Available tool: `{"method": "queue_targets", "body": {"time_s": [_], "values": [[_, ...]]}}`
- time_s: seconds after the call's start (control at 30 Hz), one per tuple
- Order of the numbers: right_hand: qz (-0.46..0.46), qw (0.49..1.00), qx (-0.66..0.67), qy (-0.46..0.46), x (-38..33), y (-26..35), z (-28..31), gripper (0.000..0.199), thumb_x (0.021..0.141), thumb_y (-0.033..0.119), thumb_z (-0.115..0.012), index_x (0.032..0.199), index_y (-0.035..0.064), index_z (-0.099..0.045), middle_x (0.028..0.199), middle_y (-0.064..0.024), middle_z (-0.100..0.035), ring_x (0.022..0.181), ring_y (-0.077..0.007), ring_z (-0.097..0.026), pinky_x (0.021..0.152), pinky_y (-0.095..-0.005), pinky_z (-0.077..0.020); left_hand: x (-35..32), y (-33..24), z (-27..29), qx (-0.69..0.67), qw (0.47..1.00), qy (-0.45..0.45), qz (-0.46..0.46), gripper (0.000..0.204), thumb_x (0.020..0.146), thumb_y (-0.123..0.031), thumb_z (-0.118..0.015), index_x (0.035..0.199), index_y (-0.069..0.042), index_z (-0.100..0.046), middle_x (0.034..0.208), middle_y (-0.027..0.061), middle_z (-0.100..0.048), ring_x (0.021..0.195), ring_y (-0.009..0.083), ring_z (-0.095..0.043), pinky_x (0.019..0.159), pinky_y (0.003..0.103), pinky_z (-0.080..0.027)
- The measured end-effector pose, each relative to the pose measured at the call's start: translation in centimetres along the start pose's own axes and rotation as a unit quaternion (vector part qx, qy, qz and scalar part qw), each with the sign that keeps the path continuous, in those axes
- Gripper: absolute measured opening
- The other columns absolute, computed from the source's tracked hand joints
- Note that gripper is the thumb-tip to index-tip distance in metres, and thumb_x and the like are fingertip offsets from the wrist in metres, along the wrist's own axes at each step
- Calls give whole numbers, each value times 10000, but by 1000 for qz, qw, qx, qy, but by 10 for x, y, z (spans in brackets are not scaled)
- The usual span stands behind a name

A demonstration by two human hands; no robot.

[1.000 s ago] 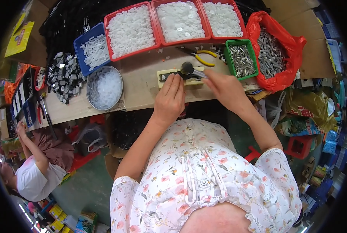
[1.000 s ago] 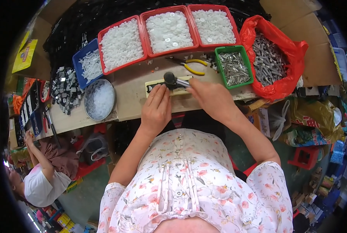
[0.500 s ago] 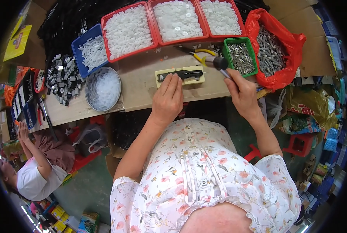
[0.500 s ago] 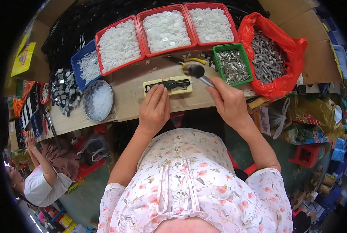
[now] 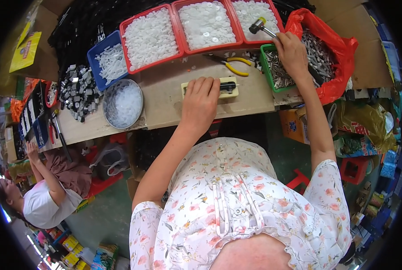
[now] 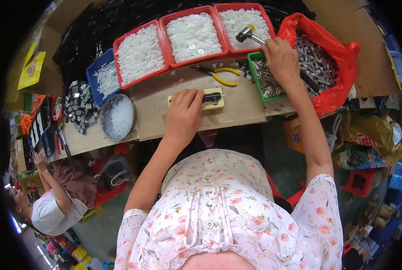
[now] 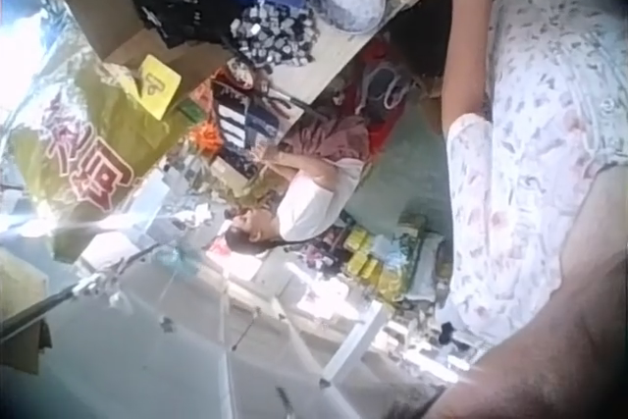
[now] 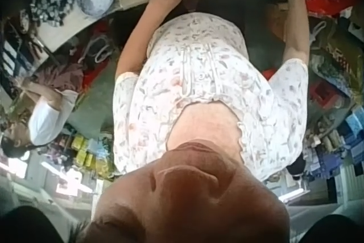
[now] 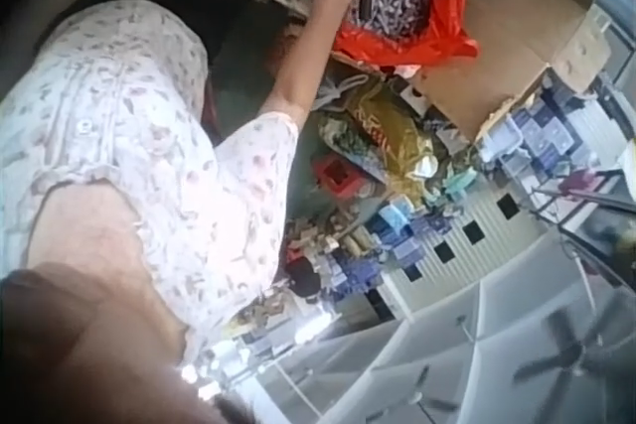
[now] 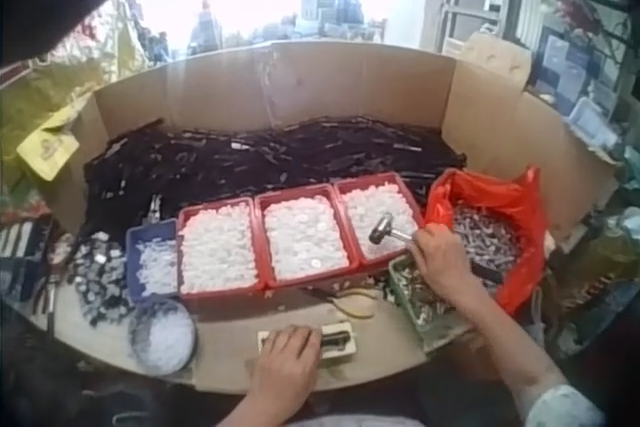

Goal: Manually assembling small components into a base using a jig, hammer, and pliers at a factory workbench.

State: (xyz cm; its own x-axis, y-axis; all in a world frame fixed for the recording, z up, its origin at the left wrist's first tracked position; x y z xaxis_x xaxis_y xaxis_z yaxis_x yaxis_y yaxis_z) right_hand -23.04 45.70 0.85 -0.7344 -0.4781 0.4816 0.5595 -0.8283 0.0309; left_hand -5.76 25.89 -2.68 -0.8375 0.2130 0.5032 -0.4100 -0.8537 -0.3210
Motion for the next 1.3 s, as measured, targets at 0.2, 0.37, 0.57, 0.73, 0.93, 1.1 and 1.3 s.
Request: {"method": "queue_targets", "body": {"time_s": [0.2,0.37,0.57,0.73,0.93,1.1,1.3], "values": [[0,999,-38,-5,8,21,14,219,934,195,-658,1075,28,-667,949,-140,-627,895,-353,-642,750,-440,-508,2,7,-1,-57,997,28,32,399,760,44,-637,1157,79,-612,1068,175,-604,1043,346,-570,921,427,-477],[4,965,258,57,-19,84,25,264,893,81,-686,1143,1,-656,1032,-151,-645,927,-317,-658,802,-375,-515,20,41,27,-269,948,-24,166,362,827,2,-689,1180,45,-622,1056,155,-600,958,290,-608,891,347,-493],[-29,932,348,97,-33,114,4,258,876,50,-684,1126,-3,-652,1031,-144,-637,909,-302,-657,780,-358,-516,17,82,8,-530,796,-64,286,150,922,-29,-666,1062,-14,-614,998,41,-611,902,105,-600,811,259,-482],[32,971,222,80,-27,112,-12,254,848,58,-698,1085,-4,-630,1122,-158,-601,1009,-342,-621,834,-402,-512,18,80,4,-636,705,-120,290,113,985,-65,-611,993,-57,-498,824,43,-601,759,141,-619,698,291,-507],[64,976,130,164,-33,119,-42,214,828,94,-711,976,0,-588,1151,-163,-566,1118,-358,-536,879,-430,-493,21,56,11,-552,785,-118,256,162,963,-76,-665,994,-46,-510,727,19,-567,625,89,-562,581,244,-463],[65,972,160,157,-27,115,-47,197,777,72,-712,907,-5,-587,1045,-155,-561,1023,-353,-535,838,-435,-494,16,49,33,-456,845,-194,203,234,901,-130,-764,948,-48,-551,694,-2,-555,567,61,-494,528,222,-406],[78,977,124,155,-22,116,-44,175,665,25,-685,811,-21,-598,898,-151,-567,946,-356,-533,813,-433,-496,4,54,28,-381,887,-216,147,304,839,-211,-837,818,-60,-575,628,5,-543,537,64,-449,489,229,-362]]}}
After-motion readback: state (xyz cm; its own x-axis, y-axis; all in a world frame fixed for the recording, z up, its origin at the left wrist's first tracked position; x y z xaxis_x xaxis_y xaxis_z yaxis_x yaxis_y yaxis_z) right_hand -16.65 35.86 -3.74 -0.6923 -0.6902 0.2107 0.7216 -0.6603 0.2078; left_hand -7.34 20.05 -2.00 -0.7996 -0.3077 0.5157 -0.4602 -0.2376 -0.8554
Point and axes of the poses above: each hand's wrist, its own x-axis towards the middle knuckle, its own z-axis out of the back of the hand, y = z × x, the point moved 9 cm from there along x, towards the middle knuckle
